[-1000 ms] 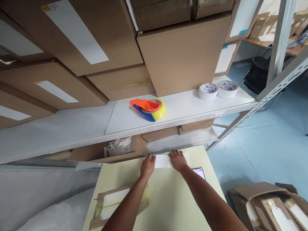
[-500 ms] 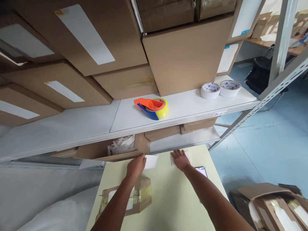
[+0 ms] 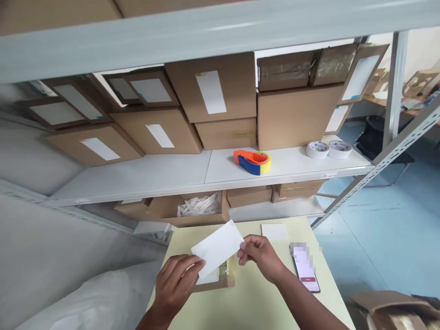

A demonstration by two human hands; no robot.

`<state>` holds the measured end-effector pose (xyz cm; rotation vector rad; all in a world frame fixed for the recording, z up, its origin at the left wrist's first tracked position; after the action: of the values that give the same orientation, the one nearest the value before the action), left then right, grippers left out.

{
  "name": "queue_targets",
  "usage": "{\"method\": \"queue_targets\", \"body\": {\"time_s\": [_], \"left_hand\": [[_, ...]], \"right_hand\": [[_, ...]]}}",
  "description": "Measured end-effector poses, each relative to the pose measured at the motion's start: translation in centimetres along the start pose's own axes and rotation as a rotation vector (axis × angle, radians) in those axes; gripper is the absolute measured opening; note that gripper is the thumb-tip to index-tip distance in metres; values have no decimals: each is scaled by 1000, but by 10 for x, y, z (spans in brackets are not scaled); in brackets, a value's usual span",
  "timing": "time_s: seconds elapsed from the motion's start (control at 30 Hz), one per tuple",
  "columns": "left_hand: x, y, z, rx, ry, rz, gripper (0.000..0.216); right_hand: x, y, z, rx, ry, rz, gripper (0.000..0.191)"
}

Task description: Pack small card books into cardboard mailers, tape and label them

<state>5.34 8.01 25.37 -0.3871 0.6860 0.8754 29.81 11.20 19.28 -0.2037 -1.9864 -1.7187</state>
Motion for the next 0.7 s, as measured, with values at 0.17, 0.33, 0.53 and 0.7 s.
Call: {"method": "queue_targets", "body": {"time_s": [0.17,0.33,0.53,0.7], "left_hand": [[-47,16,-14,-76,58,-63,35],[-70,10,-33,-174,18,-301,29],[-82,13,-66,-253,-156,-491,35],[-103,23,-84,-253,-219,-550,39]], "right_hand": [[61,5,-19,-60,-97,-227,40],[138,-8,-42,-111,-16,-300,38],[198,-21,-66,-171,-31,-331,33],[218,-30,-74,-161,-69,-285,30]]}}
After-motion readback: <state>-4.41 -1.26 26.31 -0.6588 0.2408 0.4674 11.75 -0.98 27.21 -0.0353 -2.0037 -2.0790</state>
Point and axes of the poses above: each hand's wrist, its own z-axis towards the middle knuckle, its own x-axis out of the palm, y = z × x, the point moved 2 cm from there along z, towards the middle knuckle, and after that the axes turned 10 degrees about -x, right-handed, at the moved point
